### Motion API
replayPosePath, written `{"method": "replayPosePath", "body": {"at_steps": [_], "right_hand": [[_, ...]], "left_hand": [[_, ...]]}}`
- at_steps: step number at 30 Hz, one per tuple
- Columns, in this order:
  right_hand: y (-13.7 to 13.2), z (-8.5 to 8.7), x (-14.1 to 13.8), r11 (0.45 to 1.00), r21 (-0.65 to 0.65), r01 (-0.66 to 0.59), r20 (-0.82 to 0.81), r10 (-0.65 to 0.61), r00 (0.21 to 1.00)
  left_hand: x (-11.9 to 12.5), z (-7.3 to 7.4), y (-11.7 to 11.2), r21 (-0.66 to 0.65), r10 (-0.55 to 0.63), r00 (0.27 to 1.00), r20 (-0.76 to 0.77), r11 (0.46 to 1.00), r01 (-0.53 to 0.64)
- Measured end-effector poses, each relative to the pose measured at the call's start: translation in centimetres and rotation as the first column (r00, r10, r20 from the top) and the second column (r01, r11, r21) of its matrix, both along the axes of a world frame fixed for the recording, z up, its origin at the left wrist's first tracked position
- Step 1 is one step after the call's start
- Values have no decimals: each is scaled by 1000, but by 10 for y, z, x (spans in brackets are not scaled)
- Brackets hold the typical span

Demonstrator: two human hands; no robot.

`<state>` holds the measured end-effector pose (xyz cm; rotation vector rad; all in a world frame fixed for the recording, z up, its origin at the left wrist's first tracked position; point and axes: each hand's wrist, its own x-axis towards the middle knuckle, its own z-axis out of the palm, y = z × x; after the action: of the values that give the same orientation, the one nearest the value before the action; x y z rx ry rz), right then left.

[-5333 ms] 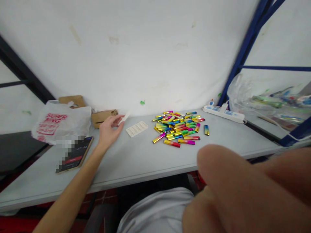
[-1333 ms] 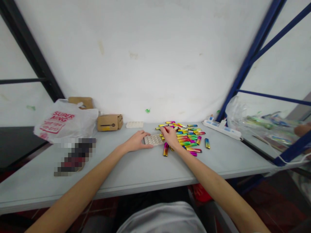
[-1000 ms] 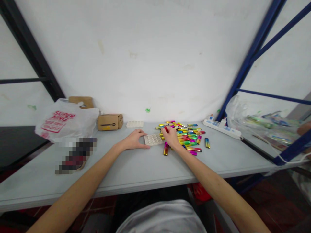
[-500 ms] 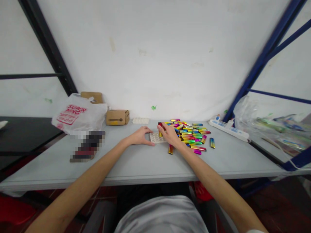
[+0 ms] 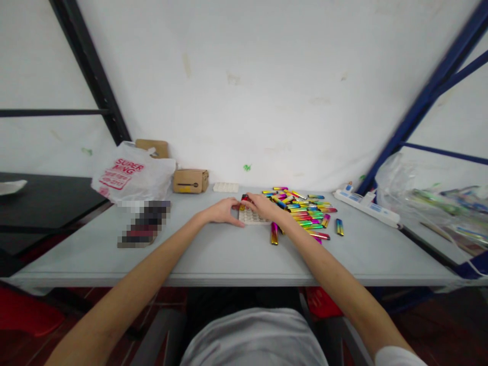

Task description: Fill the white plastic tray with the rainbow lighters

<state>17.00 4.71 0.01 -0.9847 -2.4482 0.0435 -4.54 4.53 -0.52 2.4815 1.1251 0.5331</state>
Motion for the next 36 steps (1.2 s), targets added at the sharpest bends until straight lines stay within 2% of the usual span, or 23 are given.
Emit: {"method": "replayPosePath", "body": {"at_steps": [4, 8, 15, 24, 26, 27, 29, 31, 33, 36], "right_hand": [[6, 1, 3, 999, -16, 45, -14, -45, 999], [8, 1, 8, 998, -59, 20, -11, -21, 1000], [-1, -2, -1, 995, 41, 87, 91, -90, 992], [1, -4, 5, 999, 19, 33, -41, -32, 999], [-2, 1, 11, 995, 41, 95, -138, -88, 986], [-4, 4, 16, 984, 55, 169, -198, -155, 968], [-6, 11, 28, 928, 68, 365, -316, -327, 891], [-5, 17, 45, 866, 42, 499, -394, -444, 805], [-3, 20, 61, 853, 12, 522, -426, -468, 774], [3, 19, 80, 862, 2, 506, -446, -452, 772]], "left_hand": [[0, 0, -1, 14, -9, 1000, -12, 1000, 9], [-1, 0, 1, -1, -39, 999, -20, 999, 39], [-1, 3, 1, 9, -44, 997, -64, 999, 45], [-1, 6, 0, -10, -49, 998, -46, 999, 49], [-1, 6, 1, -18, -53, 998, -35, 998, 52], [-1, 6, 1, -23, -53, 998, -31, 998, 53], [-1, 7, 1, -35, -55, 998, -26, 998, 54], [0, 7, 1, -43, -55, 998, -31, 998, 53], [0, 7, 1, -42, -47, 998, -42, 998, 45], [0, 7, 1, -36, -42, 998, -49, 999, 40]]}}
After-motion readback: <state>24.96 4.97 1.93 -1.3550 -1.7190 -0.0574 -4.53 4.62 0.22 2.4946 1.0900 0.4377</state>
